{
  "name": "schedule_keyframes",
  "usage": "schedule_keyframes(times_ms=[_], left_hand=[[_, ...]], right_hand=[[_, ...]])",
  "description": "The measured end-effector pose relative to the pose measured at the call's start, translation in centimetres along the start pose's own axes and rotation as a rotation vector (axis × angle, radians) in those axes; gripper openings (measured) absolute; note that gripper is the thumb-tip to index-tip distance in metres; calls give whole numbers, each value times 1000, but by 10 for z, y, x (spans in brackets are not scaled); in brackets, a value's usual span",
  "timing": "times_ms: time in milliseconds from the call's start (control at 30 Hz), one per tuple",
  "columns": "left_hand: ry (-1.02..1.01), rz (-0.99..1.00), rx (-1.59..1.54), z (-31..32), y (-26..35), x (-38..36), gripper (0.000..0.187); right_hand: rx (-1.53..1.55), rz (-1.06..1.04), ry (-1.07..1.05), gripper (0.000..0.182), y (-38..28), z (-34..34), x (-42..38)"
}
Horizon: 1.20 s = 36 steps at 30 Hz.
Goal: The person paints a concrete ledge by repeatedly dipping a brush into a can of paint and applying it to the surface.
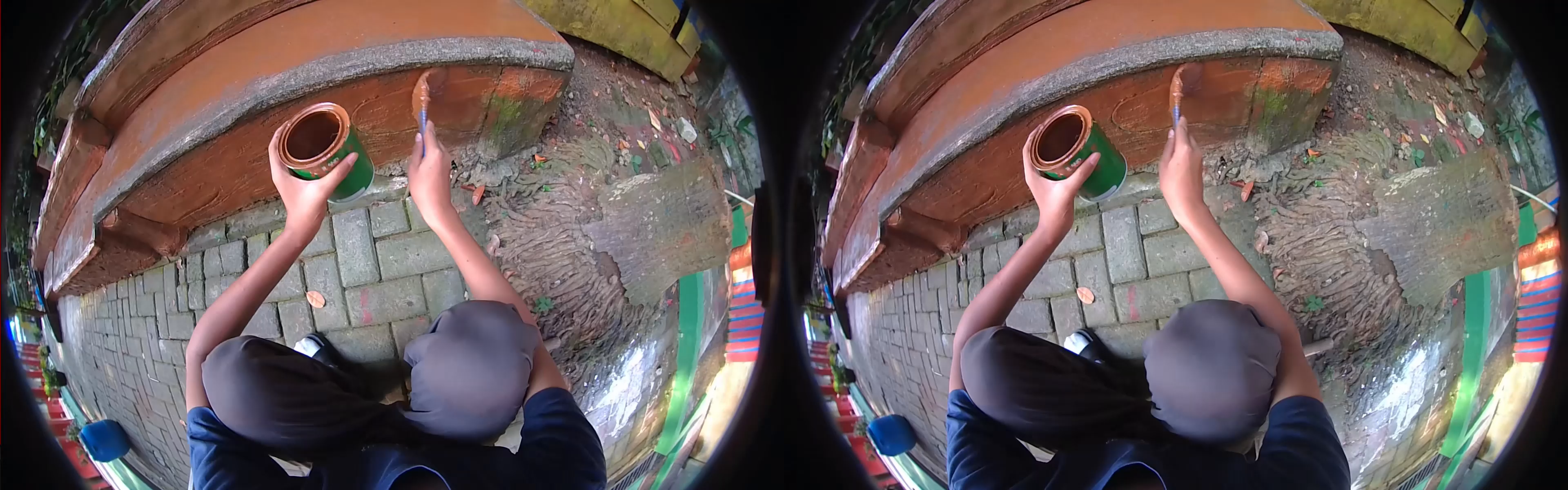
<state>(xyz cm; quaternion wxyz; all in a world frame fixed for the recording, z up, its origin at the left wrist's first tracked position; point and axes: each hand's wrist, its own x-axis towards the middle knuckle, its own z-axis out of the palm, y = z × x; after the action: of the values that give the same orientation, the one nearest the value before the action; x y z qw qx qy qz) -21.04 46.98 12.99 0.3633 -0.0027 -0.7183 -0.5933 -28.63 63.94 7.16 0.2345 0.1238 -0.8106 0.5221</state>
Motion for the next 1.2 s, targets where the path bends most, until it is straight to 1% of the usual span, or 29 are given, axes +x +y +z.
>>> schedule_keyframes(times_ms=[33, 100, 167, 200, 233, 300, 367, 433, 467, 500, 533, 567, 600, 633, 700, 767, 833, 867, 900, 933, 1000, 1033, 1067, 1100, 1133, 1167, 1200], left_hand=[[17, 5, -1, -1, -5, 4, 94], [39, 59, 68, -10, -14, 12, 94], [38, 94, 60, -21, -19, 18, 94], [18, 90, 66, -26, -18, 22, 94], [0, 83, 72, -31, -16, 26, 94], [-11, 88, 46, -39, -18, 33, 94], [-31, 98, 89, -44, -23, 35, 95], [-11, 84, 85, -45, -27, 31, 95], [-9, 105, 97, -45, -28, 28, 95], [-7, 130, 112, -45, -30, 27, 95], [2, 137, 113, -46, -31, 29, 95], [15, 119, 90, -47, -33, 31, 95], [24, 96, 68, -48, -35, 31, 94], [28, 65, 45, -47, -32, 28, 94], [16, 47, 38, -46, -26, 29, 93], [16, 69, 66, -43, -23, 30, 92], [6, 56, 41, -37, -17, 30, 92], [14, 78, 35, -33, -16, 30, 92], [29, 100, 28, -29, -14, 29, 91], [31, 96, 30, -25, -12, 26, 91], [42, 56, -102, -19, -8, 24, 91], [41, 56, -97, -19, -8, 24, 91], [48, 59, -80, -19, -7, 23, 91], [56, 63, -67, -19, -7, 23, 91], [54, 61, -68, -20, -6, 23, 91], [58, 78, -46, -23, -5, 23, 91], [63, 93, -23, -25, -4, 24, 92]], right_hand=[[10, -14, 44, 34, -4, 13, -2], [10, -44, 66, 36, -8, 23, -7], [-49, -28, -38, 37, -14, 24, -7], [-54, -53, -83, 37, -16, 21, -6], [-59, -68, -70, 37, -18, 17, -2], [-179, -56, -257, 39, -21, 9, 1], [-197, -85, -308, 38, -23, 6, 5], [-252, -201, -526, 37, -25, 4, 6], [-261, -218, -521, 32, -20, 11, 8], [-265, -229, -526, 32, -25, 8, 14], [-251, -198, -502, 29, -29, 3, 22], [-233, -164, -475, 26, -32, -3, 27], [-203, -148, -392, 25, -26, -9, 28], [-219, -38, -424, 27, -28, -21, 31], [-227, 43, -285, 28, -6, -39, 36], [-224, -51, -60, 28, 30, -59, 43], [-303, 123, -54, 30, 25, -88, 44], [-223, 49, 32, 29, 43, -92, 44], [-238, 34, 121, 28, 44, -93, 44], [-223, 54, 137, 26, 44, -93, 41], [-233, 84, 138, 22, 39, -80, 35], [-262, 95, 122, 20, 28, -69, 32], [-220, 88, 130, 17, 16, -57, 27], [-252, 52, 117, 17, 14, -45, 25], [-156, 111, 61, 17, -6, -41, 20], [-74, 19, -7, 17, -9, -26, 18], [-87, 45, -30, 16, -31, -14, 12]])
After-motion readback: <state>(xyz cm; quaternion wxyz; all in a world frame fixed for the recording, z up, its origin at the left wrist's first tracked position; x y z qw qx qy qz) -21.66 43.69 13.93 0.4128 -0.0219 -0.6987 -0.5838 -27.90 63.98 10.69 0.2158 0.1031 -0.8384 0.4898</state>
